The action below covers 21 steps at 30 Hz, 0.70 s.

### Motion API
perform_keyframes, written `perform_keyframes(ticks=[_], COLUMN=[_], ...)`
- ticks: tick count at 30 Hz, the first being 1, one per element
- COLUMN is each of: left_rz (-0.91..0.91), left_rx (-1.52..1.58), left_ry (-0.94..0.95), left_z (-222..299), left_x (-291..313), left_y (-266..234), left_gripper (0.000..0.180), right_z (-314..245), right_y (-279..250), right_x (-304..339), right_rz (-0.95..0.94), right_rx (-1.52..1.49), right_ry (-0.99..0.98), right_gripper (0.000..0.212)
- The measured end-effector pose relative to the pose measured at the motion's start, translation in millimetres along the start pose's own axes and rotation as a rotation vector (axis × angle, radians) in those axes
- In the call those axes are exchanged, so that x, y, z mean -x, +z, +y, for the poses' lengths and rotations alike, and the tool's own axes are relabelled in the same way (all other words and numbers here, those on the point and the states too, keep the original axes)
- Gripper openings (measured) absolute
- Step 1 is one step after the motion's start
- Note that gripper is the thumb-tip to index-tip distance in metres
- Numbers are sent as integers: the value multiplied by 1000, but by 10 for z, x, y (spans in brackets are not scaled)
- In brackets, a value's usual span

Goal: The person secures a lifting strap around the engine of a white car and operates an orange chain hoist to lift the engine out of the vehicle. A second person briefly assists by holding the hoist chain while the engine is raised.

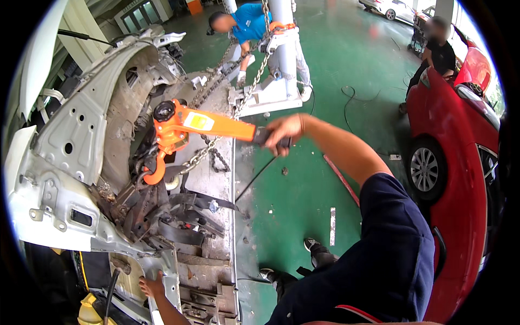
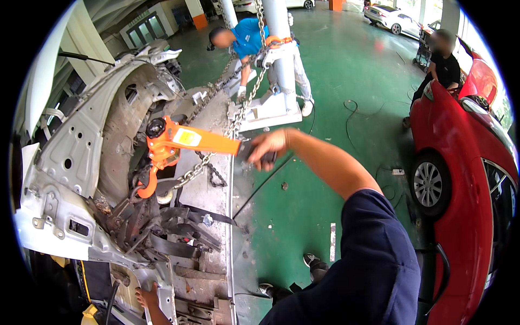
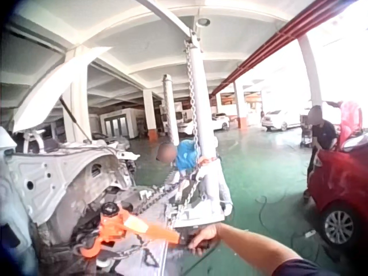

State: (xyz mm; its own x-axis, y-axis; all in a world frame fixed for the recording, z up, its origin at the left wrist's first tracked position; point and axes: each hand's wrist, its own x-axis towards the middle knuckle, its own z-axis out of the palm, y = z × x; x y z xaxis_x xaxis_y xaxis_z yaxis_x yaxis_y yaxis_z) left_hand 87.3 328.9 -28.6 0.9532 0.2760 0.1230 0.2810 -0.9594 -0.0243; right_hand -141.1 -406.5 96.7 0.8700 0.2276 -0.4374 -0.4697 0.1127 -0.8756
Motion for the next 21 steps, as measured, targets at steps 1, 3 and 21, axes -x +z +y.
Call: perform_keyframes(ticks=[1,3,21], left_rz=[5,75,-165], left_rx=[-39,-68,-105], left_ry=[-6,2,-35], left_z=[-13,-20,27], left_x=[-3,-33,-79], left_y=[36,108,-92], left_gripper=[101,100,127], right_z=[267,621,560], right_y=[319,836,2456], right_x=[-127,-265,-940], right_rz=[-215,-183,81], right_rx=[-288,-564,-599], right_ry=[-145,-296,-480], right_gripper=[24,21,29])
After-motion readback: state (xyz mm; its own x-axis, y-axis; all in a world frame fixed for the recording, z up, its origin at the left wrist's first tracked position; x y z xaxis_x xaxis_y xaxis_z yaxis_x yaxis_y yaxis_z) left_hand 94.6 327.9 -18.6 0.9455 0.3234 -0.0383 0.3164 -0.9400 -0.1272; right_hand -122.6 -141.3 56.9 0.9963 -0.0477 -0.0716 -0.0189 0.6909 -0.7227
